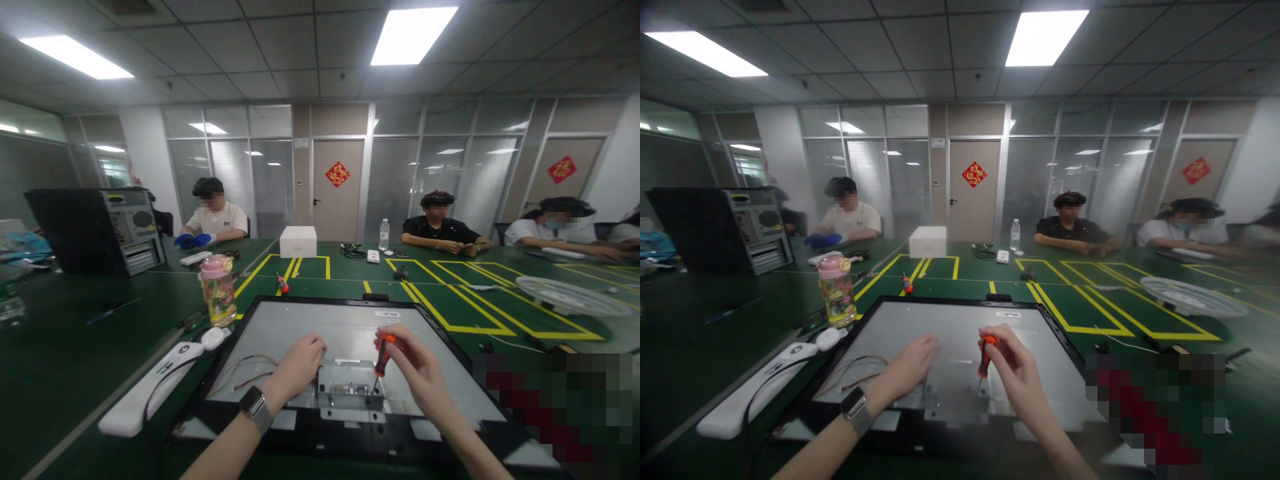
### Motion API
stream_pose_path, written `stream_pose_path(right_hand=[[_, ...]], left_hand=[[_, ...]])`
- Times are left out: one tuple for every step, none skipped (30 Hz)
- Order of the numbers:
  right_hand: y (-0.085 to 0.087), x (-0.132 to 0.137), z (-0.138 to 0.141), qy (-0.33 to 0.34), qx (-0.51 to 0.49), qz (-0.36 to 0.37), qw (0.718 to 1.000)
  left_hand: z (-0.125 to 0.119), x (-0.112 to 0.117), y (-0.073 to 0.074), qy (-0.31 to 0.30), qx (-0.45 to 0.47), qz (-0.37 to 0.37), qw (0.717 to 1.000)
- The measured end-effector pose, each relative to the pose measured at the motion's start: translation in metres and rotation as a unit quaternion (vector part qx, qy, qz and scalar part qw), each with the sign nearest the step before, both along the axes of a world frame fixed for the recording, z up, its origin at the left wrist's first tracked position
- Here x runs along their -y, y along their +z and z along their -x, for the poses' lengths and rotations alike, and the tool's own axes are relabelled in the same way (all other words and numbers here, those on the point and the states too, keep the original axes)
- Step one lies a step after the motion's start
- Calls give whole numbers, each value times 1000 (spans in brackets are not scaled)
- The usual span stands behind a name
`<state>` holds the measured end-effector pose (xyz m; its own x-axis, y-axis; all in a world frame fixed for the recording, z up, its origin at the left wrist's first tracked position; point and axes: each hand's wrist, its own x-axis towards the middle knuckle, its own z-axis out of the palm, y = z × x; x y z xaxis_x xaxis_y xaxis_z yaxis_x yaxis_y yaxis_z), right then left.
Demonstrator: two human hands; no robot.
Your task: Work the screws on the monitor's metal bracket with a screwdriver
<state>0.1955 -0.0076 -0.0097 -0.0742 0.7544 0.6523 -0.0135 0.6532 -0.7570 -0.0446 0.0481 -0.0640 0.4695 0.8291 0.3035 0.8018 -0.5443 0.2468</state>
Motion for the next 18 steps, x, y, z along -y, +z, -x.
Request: stream_pose_path(right_hand=[[-1, -2, -2, 10, 2, 15, 1000], [-2, -4, -4, 19, 4, 30, 999], [-3, -6, -6, 33, 1, 46, 998], [-5, -8, -8, 51, -8, 61, 997], [-7, -9, -9, 74, -19, 72, 995], [-8, -11, -10, 89, -31, 79, 992], [-9, -12, -10, 97, -43, 78, 991], [-10, -12, -10, 99, -54, 72, 991], [-10, -13, -10, 95, -63, 62, 992], [-9, -13, -10, 87, -69, 51, 993], [-8, -12, -10, 79, -72, 43, 993], [-7, -12, -10, 75, -72, 39, 994], [-6, -11, -10, 76, -70, 41, 994], [-4, -10, -10, 79, -66, 46, 994], [-3, -9, -10, 86, -63, 52, 993], [-3, -8, -10, 96, -60, 58, 992], [-2, -7, -10, 106, -59, 63, 991], [-2, -6, -10, 116, -58, 66, 989]], left_hand=[[0, 0, 0, -3, -1, 0, 1000], [1, 0, 0, -6, -1, 0, 1000], [1, -1, 0, -8, 1, 1, 1000], [1, -1, 0, -10, 3, 2, 1000], [1, -1, 0, -9, 6, 4, 1000], [1, 0, 0, -7, 7, 7, 1000], [1, 0, 0, -4, 8, 10, 1000], [0, 0, 0, -2, 8, 12, 1000], [0, 0, 1, -1, 8, 14, 1000], [0, 1, 2, -2, 7, 15, 1000], [0, 1, 2, -3, 6, 16, 1000], [0, 2, 3, -5, 5, 17, 1000], [0, 2, 3, -6, 5, 18, 1000], [0, 2, 3, -6, 5, 19, 1000], [0, 2, 3, -5, 5, 19, 1000], [0, 2, 3, -4, 6, 18, 1000], [0, 2, 3, -3, 8, 17, 1000], [0, 2, 2, -2, 9, 17, 1000]])
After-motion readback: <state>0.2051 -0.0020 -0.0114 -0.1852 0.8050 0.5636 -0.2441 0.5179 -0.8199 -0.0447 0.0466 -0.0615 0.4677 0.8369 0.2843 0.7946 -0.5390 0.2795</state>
